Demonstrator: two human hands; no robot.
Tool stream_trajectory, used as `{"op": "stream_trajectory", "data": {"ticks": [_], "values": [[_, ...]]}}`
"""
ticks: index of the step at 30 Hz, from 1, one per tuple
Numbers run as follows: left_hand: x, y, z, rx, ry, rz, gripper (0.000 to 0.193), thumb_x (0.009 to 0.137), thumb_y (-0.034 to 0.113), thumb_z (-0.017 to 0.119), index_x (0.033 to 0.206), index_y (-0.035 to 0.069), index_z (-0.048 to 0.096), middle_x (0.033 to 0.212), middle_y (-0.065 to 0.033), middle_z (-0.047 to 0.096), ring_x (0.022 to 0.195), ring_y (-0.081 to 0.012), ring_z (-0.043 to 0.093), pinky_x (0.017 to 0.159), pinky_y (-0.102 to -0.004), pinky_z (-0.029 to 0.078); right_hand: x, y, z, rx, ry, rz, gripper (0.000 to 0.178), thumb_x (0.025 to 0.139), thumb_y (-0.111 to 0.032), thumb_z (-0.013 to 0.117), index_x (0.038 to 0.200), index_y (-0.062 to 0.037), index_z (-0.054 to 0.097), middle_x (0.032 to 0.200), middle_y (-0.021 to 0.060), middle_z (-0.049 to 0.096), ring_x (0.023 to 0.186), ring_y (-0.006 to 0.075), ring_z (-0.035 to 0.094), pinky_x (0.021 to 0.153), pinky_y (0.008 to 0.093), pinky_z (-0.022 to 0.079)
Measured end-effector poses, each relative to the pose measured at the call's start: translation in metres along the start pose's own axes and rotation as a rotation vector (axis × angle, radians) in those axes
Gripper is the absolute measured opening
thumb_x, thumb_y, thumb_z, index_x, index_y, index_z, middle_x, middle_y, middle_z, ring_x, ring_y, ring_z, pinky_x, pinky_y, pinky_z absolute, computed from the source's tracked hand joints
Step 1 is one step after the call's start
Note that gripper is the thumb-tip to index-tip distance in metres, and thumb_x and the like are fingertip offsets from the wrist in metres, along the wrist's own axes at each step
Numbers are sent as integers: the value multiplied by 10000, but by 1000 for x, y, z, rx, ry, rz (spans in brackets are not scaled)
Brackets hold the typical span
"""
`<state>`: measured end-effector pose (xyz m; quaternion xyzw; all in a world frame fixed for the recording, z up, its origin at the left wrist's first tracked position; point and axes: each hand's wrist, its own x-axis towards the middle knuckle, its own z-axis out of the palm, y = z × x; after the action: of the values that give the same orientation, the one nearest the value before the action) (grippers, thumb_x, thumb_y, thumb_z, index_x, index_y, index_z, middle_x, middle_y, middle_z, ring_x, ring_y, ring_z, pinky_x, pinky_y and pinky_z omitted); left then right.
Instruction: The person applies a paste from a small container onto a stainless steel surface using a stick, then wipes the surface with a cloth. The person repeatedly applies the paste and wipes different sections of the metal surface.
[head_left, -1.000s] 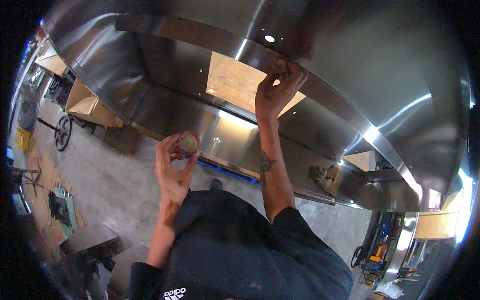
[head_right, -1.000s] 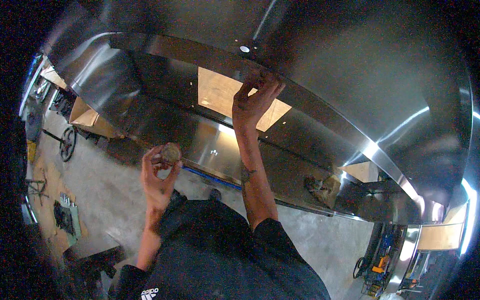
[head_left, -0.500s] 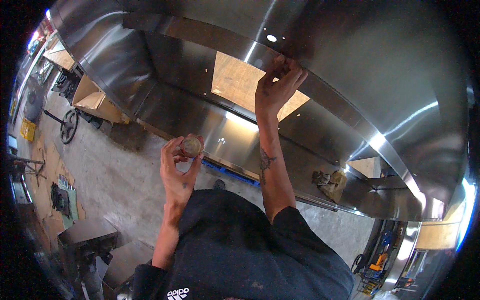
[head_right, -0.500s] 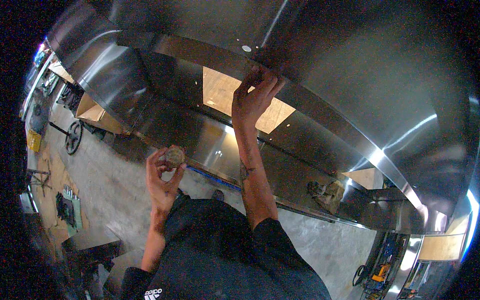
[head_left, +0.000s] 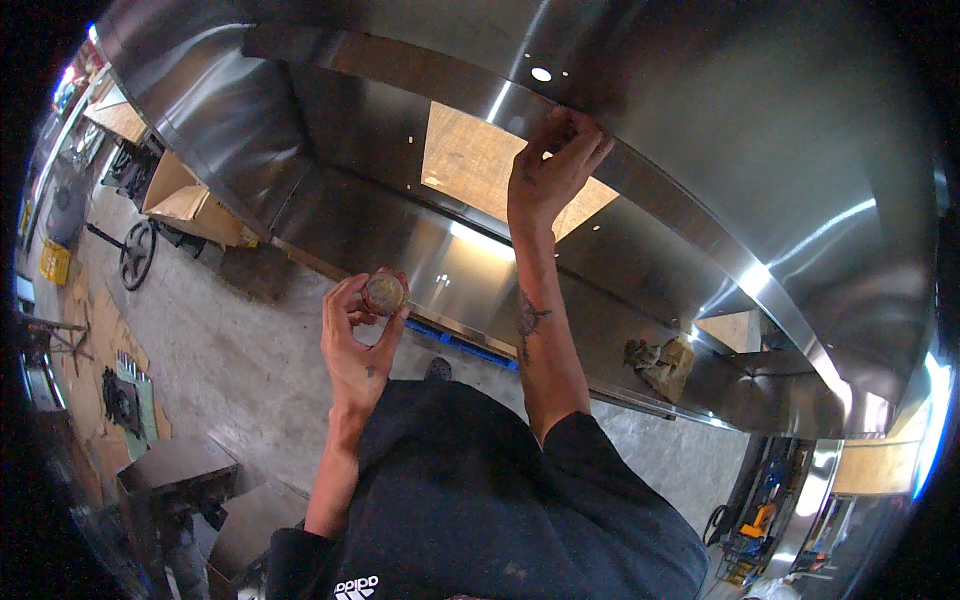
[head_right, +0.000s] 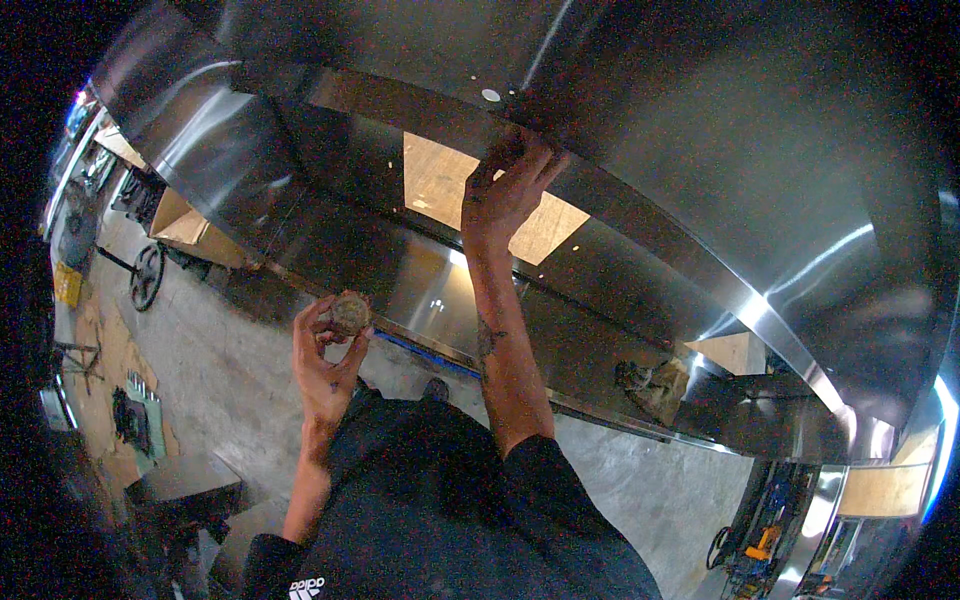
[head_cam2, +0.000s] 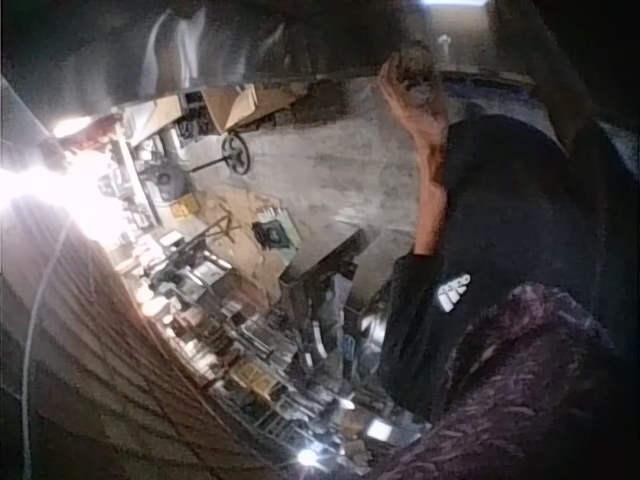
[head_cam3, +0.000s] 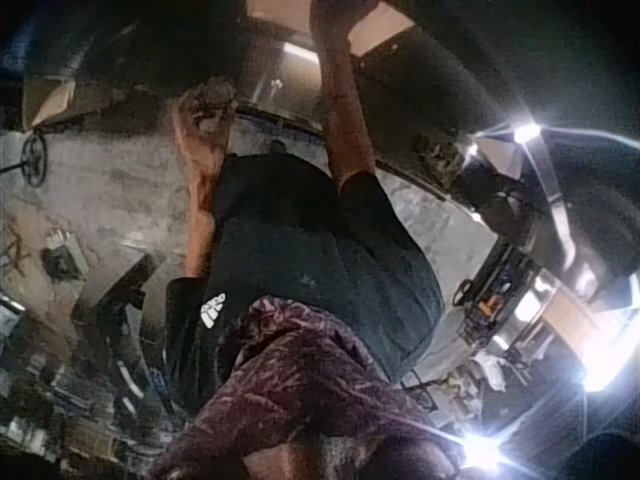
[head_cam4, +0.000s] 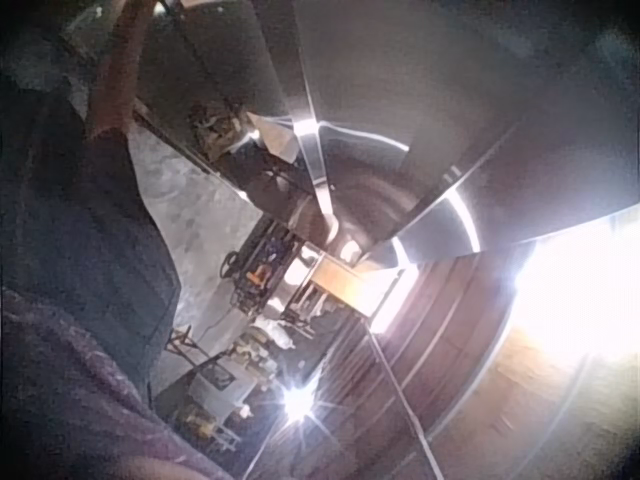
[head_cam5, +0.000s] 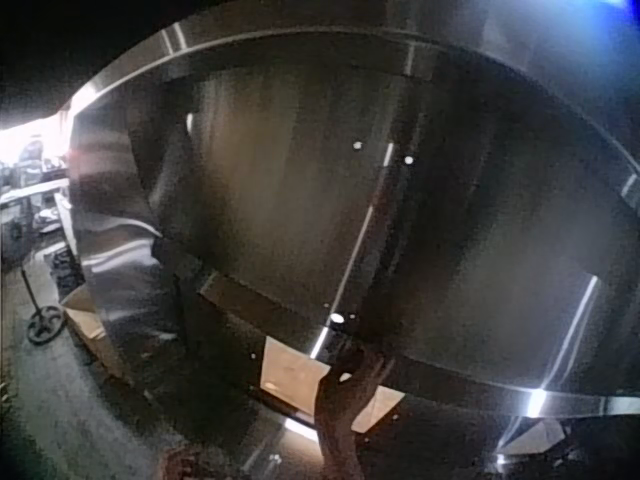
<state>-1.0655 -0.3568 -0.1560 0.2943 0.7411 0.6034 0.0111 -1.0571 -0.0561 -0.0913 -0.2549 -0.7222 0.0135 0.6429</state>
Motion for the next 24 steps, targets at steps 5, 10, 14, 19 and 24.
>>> {"op": "stream_trajectory", "data": {"ticks": [5, 10, 14, 19, 24], "values": [[0, 1, 4, -13, -9, 1, 623, 849, 26, 894, 1402, 26, 609, 1346, -138, 633, 1048, -215, 694, 815, -339, 595, -1, -3, 3, 72, 2, 98, 230, 984, 89, 646, 1181, 4, 563, 1035, 145, 558, 913, 264, 541, 655, 357, 471], [-1, 3, 9, -43, -18, 13, 616, 848, 22, 888, 1398, 30, 611, 1357, -138, 632, 1048, -214, 692, 816, -336, 591, 2, -4, -3, 132, 14, 62, 218, 998, 78, 650, 1185, 11, 560, 1033, 131, 538, 929, 254, 545, 670, 334, 488], [0, 6, 11, -13, 0, 48, 605, 850, 13, 878, 1394, 33, 614, 1367, -135, 632, 1068, -225, 690, 828, -337, 590, -9, -14, -41, 67, -146, 121, 173, 1035, 40, 640, 1181, 19, 549, 1041, 131, 548, 982, 231, 614, 722, 319, 532], [8, 22, 6, 9, -17, 82, 645, 842, -3, 878, 1420, 50, 598, 1404, -112, 632, 1157, -221, 670, 859, -341, 582, -46, -53, -105, 515, -408, 257, 143, 1064, 67, 590, 1188, 3, 558, 1113, 103, 554, 965, 182, 676, 805, 315, 554], [13, 31, -5, 19, -47, 203, 626, 800, -46, 869, 1368, 52, 626, 1379, -152, 639, 1157, -285, 684, 880, -352, 599, -62, -107, -163, 410, -599, 189, 140, 1005, 68, 680, 1124, 5, 643, 1123, 109, 569, 969, 217, 628, 828, 336, 535]]}}
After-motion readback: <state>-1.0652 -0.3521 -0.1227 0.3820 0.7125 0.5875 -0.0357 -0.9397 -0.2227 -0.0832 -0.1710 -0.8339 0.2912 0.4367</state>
